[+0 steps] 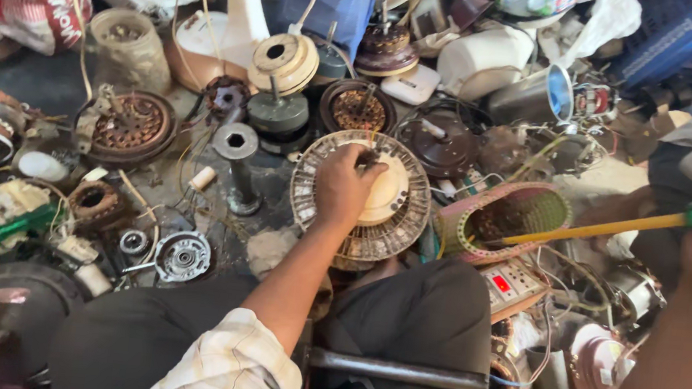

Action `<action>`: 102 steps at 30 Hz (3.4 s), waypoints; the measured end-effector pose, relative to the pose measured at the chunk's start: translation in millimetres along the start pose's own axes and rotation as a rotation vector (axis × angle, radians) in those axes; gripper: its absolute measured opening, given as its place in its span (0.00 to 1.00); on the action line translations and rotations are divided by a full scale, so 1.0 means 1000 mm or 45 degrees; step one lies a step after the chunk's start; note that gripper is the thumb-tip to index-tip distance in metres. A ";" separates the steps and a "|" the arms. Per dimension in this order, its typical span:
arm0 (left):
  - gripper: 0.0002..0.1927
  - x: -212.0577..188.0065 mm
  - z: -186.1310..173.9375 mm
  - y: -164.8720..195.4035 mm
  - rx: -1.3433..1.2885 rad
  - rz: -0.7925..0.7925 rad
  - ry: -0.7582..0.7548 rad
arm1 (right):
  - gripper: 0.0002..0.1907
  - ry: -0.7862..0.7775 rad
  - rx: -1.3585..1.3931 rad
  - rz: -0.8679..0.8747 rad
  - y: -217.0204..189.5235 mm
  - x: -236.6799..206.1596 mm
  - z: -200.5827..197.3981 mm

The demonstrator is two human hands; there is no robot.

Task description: The person is repairing an electrical component, likely a fan motor stator. They use a screwdriver to tighten screws on the central hub, wipe the component with a cloth, and use pliers to adjust wires. The person also picks up and places a small cylindrical part onto the hub.

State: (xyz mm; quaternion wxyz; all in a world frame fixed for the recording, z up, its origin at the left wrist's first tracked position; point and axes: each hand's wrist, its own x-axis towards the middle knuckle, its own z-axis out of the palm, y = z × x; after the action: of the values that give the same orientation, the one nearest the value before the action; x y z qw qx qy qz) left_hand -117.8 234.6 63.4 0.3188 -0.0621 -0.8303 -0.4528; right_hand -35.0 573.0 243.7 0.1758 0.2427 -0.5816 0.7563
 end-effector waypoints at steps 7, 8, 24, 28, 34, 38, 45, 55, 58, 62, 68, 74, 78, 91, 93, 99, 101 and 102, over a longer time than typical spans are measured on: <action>0.18 0.008 0.004 0.009 0.017 -0.008 -0.181 | 0.16 -0.383 -0.892 -0.423 0.020 -0.052 0.078; 0.17 0.008 0.005 0.011 0.018 -0.035 -0.223 | 0.17 -0.610 -0.979 -0.403 0.031 -0.058 0.091; 0.16 0.017 0.026 -0.009 -0.077 0.020 0.092 | 0.17 -0.853 -1.155 0.218 0.189 -0.088 0.129; 0.20 0.017 0.018 -0.003 -0.104 -0.040 0.114 | 0.20 -0.326 -1.236 0.323 0.218 -0.042 0.113; 0.20 -0.038 -0.064 -0.015 0.019 -0.016 -0.432 | 0.27 -0.317 -1.041 0.165 0.244 -0.007 0.118; 0.24 -0.054 -0.172 -0.070 0.356 -0.197 -1.308 | 0.27 -0.121 -0.697 0.413 0.253 -0.003 0.131; 0.10 0.008 -0.292 -0.175 0.752 -0.851 -0.297 | 0.16 -0.092 -0.691 0.364 0.277 -0.009 0.150; 0.15 0.061 -0.281 -0.276 0.946 -0.714 -0.476 | 0.12 -0.036 -0.508 0.323 0.324 -0.009 0.191; 0.16 0.073 -0.271 -0.301 1.020 -0.615 -0.547 | 0.10 -0.015 -0.539 0.341 0.334 -0.005 0.200; 0.15 0.079 -0.258 -0.323 1.206 -0.489 -0.647 | 0.11 0.013 -0.555 0.324 0.346 -0.003 0.208; 0.14 0.085 -0.257 -0.315 1.154 -0.540 -0.653 | 0.15 0.051 -0.564 0.275 0.344 -0.006 0.216; 0.14 0.055 -0.266 -0.277 1.279 -0.442 -0.578 | 0.22 -0.063 -0.698 0.180 0.305 -0.026 0.224; 0.15 0.044 -0.267 -0.269 1.374 -0.424 -0.587 | 0.20 -0.092 -0.871 0.245 0.290 -0.028 0.227; 0.10 0.077 -0.269 -0.333 1.112 -0.235 -0.610 | 0.21 0.030 -1.039 0.195 0.342 -0.024 0.242; 0.13 0.072 -0.271 -0.321 0.986 -0.224 -0.557 | 0.19 0.018 -1.018 0.235 0.336 -0.027 0.237; 0.19 0.065 -0.275 -0.247 0.729 -0.404 -0.613 | 0.24 0.198 -0.453 0.310 0.300 -0.042 0.209; 0.19 0.064 -0.277 -0.213 0.717 -0.600 -0.778 | 0.20 0.317 -0.430 0.346 0.280 -0.058 0.196; 0.18 0.062 -0.280 -0.193 0.712 -0.700 -0.862 | 0.18 0.311 -0.411 0.405 0.270 -0.068 0.190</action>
State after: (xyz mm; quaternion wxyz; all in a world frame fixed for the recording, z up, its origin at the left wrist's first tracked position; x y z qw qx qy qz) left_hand -109.9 -110.6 70.9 -0.0940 0.1030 -0.9619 -0.2352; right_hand -96.5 319.7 29.8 0.1601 0.0240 -0.7001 0.6955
